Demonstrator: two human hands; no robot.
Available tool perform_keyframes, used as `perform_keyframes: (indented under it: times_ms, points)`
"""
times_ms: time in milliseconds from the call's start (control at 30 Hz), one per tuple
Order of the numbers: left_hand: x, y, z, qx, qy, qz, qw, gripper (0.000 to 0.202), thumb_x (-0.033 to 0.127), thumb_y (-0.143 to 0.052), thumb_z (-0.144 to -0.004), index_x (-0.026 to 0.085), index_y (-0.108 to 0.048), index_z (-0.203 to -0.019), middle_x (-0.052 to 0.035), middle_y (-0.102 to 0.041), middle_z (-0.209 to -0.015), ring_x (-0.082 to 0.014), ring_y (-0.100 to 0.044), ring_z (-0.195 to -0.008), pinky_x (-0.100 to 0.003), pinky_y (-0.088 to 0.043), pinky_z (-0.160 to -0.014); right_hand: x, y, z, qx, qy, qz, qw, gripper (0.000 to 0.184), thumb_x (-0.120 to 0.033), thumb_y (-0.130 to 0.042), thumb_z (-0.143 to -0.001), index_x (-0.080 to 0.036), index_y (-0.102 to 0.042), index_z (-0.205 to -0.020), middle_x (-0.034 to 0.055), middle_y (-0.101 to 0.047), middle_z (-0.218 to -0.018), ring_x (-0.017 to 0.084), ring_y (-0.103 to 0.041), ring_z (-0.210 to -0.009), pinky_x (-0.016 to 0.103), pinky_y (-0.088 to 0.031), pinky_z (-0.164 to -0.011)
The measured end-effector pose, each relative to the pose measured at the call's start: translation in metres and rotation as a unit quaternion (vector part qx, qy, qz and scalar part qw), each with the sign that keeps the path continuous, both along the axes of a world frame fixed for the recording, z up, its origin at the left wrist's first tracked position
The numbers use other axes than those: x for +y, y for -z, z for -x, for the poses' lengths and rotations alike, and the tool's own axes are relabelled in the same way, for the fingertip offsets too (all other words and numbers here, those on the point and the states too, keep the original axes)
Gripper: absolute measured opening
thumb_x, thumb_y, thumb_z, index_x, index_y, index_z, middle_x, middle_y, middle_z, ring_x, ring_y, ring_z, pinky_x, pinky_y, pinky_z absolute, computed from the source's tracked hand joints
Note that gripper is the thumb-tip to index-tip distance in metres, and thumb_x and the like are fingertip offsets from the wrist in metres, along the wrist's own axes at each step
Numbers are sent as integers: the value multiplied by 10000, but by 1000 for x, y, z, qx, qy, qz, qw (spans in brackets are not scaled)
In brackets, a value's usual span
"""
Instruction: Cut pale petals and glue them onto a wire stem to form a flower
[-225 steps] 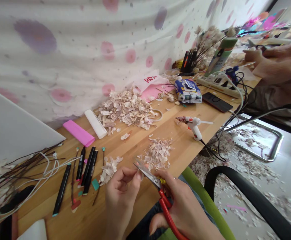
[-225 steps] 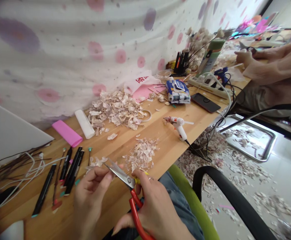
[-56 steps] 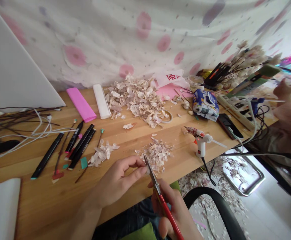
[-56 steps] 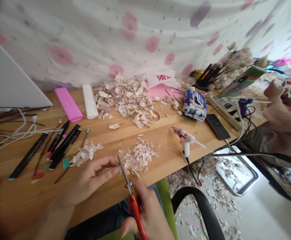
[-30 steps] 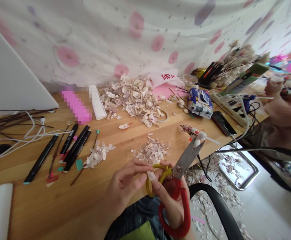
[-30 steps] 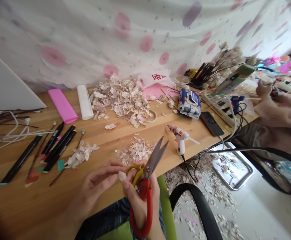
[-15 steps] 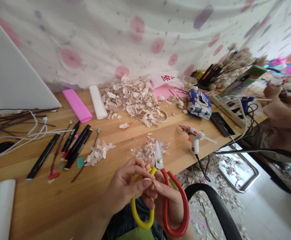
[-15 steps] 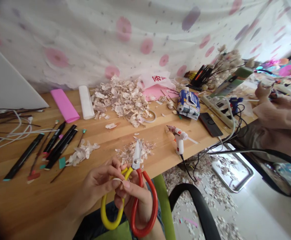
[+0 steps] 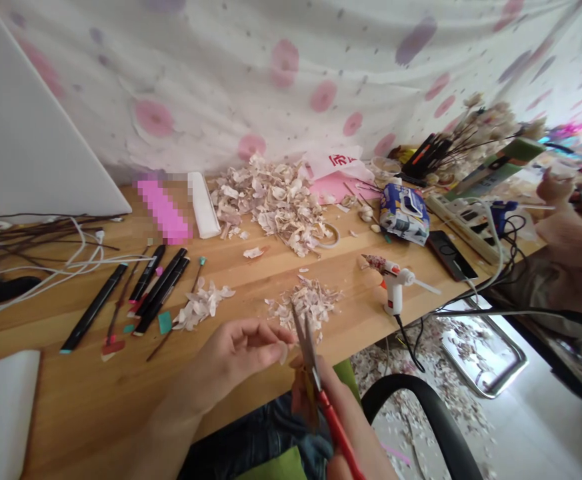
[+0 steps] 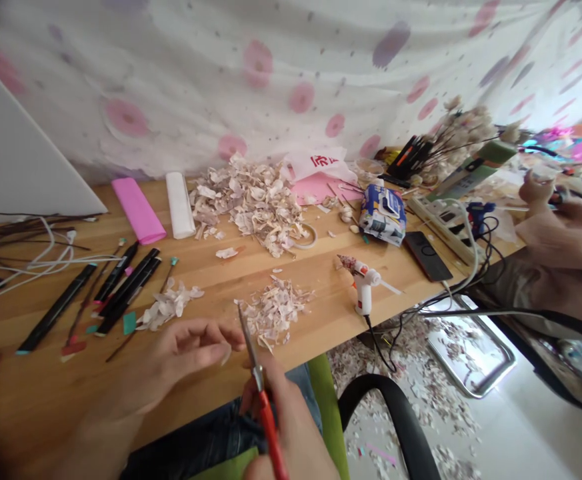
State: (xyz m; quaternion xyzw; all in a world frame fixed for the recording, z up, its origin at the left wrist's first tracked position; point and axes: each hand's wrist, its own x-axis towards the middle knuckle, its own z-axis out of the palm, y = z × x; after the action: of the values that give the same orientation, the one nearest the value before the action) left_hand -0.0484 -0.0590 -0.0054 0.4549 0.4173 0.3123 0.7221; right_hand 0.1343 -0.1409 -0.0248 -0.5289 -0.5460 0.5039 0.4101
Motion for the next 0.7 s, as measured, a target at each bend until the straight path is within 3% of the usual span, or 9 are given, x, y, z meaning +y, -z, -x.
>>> perform_keyframes:
  times_ms: [67,167,333,533,700]
  points:
    - [2,-5,3,20,18,4,1000,132,317,-746,-798,193,-740,-755,-40,-771,-920,-197,-684,-915,-305,-502,-883,-1,-1,-7,-61,-32,-28,997,1054,-1003,-516,-581,-234,-604,-1297,49,-689,-855,271,-666,-732,357,-546,-727]
    - [3,-11,3,38,33,15,999,157,335,-757,-767,186,-742,-813,-29,-768,-849,-192,-679,-848,-291,-507,-805,-1,5,-12,-126,-49,-65,989,1094,-1012,-498,-550,-221,-555,-1304,95,-729,-1020,315,-711,-872,379,-542,-834]
    - [3,-15,3,55,65,17,996,162,295,-711,-765,173,-738,-869,-39,-786,-912,-206,-703,-905,-301,-510,-847,-6,12,-15,-231,-37,-112,966,1048,-998,-443,-623,-222,-483,-1325,120,-721,-1054,312,-722,-849,366,-553,-762]
    - [4,-15,2,49,77,8,996,121,216,-680,-755,188,-735,-859,-4,-785,-886,-184,-715,-894,-278,-508,-840,-4,6,-14,-283,-34,-145,948,801,-802,-660,-749,-232,-468,-1278,99,-717,-974,293,-723,-795,339,-556,-693]
    - [6,-15,0,68,93,6,993,131,240,-679,-746,180,-734,-848,-9,-782,-850,-191,-715,-880,-289,-512,-839,-4,9,-15,-279,-42,-150,948,828,-753,-754,-681,-232,-472,-1260,49,-700,-845,257,-705,-686,296,-536,-596]
